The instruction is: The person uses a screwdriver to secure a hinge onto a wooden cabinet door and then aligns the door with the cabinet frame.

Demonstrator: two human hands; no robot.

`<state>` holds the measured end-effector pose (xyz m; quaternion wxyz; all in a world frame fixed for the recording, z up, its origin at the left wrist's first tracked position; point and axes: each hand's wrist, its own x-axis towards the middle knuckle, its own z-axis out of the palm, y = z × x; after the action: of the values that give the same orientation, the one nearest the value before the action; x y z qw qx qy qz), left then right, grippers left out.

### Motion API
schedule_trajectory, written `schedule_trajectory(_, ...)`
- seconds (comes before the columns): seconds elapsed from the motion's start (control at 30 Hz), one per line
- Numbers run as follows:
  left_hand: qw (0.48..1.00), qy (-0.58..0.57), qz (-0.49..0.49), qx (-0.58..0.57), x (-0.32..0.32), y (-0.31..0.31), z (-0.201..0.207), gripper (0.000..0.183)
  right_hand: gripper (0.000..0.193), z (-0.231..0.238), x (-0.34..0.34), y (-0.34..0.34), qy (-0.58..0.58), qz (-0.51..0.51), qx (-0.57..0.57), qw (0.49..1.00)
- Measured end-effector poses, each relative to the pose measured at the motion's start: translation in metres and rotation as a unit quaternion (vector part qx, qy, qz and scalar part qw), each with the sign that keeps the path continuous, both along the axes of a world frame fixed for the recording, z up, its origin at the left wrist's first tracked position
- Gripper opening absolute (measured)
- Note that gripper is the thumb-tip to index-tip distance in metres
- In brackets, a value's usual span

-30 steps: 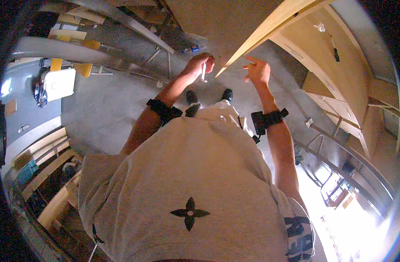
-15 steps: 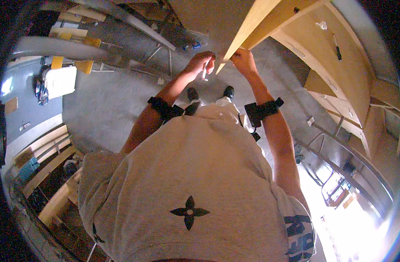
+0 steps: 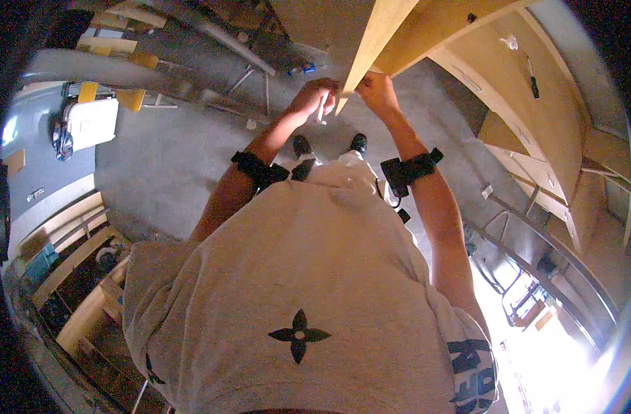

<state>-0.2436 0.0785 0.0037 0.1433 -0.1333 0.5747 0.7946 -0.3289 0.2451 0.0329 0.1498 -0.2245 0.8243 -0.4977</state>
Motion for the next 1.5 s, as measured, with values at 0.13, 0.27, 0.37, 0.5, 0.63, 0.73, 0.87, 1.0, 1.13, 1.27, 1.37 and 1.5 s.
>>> schedule_trajectory(0.13, 1.000, 0.021, 0.006, 0.017, 0.003, -0.002, 0.000, 0.022, 0.017, -0.007, -0.003, -0.001, -0.035, 0.004, 0.008, 0.999)
schedule_trajectory(0.27, 1.000, 0.015, 0.010, 0.018, 0.004, -0.002, 0.002, 0.020, 0.017, -0.010, -0.004, -0.001, 0.016, 0.030, 0.036, 0.999)
schedule_trajectory(0.37, 1.000, 0.006, 0.005, -0.004, 0.004, -0.004, 0.005, 0.019, 0.016, -0.010, -0.003, -0.002, -0.027, 0.027, 0.001, 0.999)
schedule_trajectory(0.5, 0.999, -0.005, 0.000, -0.042, 0.002, -0.007, 0.006, 0.017, 0.016, -0.011, -0.001, -0.004, -0.009, 0.017, -0.004, 1.000)
schedule_trajectory(0.63, 0.994, -0.018, -0.006, -0.107, -0.001, -0.008, 0.007, 0.016, 0.015, -0.014, -0.001, -0.006, -0.010, 0.013, -0.017, 1.000)
schedule_trajectory(0.73, 0.987, 0.004, -0.014, -0.158, -0.001, -0.008, 0.009, 0.018, 0.015, -0.015, -0.002, -0.008, 0.057, 0.030, 0.011, 0.998)
schedule_trajectory(0.87, 0.964, 0.012, -0.024, -0.263, 0.004, -0.008, 0.011, 0.018, 0.016, -0.014, 0.000, -0.011, 0.067, 0.020, 0.009, 0.998)
schedule_trajectory(1.0, 0.860, 0.191, -0.046, -0.471, 0.009, -0.012, 0.004, 0.016, 0.018, -0.008, 0.005, -0.016, 0.073, 0.007, 0.017, 0.997)
schedule_trajectory(1.13, 0.811, 0.241, -0.047, -0.530, 0.011, -0.015, -0.010, 0.016, 0.019, -0.007, 0.008, -0.018, 0.045, 0.005, 0.010, 0.999)
schedule_trajectory(1.27, 0.712, 0.326, -0.032, -0.621, 0.013, -0.016, -0.016, 0.019, 0.020, -0.018, 0.007, -0.019, 0.084, 0.011, 0.040, 0.996)
schedule_trajectory(1.37, 0.789, 0.297, 0.011, -0.538, 0.016, -0.015, -0.011, 0.010, 0.021, -0.030, 0.005, -0.019, 0.123, 0.017, 0.073, 0.990)
schedule_trajectory(1.5, 0.907, 0.150, 0.038, -0.392, 0.016, -0.014, 0.000, 0.014, 0.021, -0.034, 0.004, -0.022, 0.067, 0.039, 0.057, 0.995)
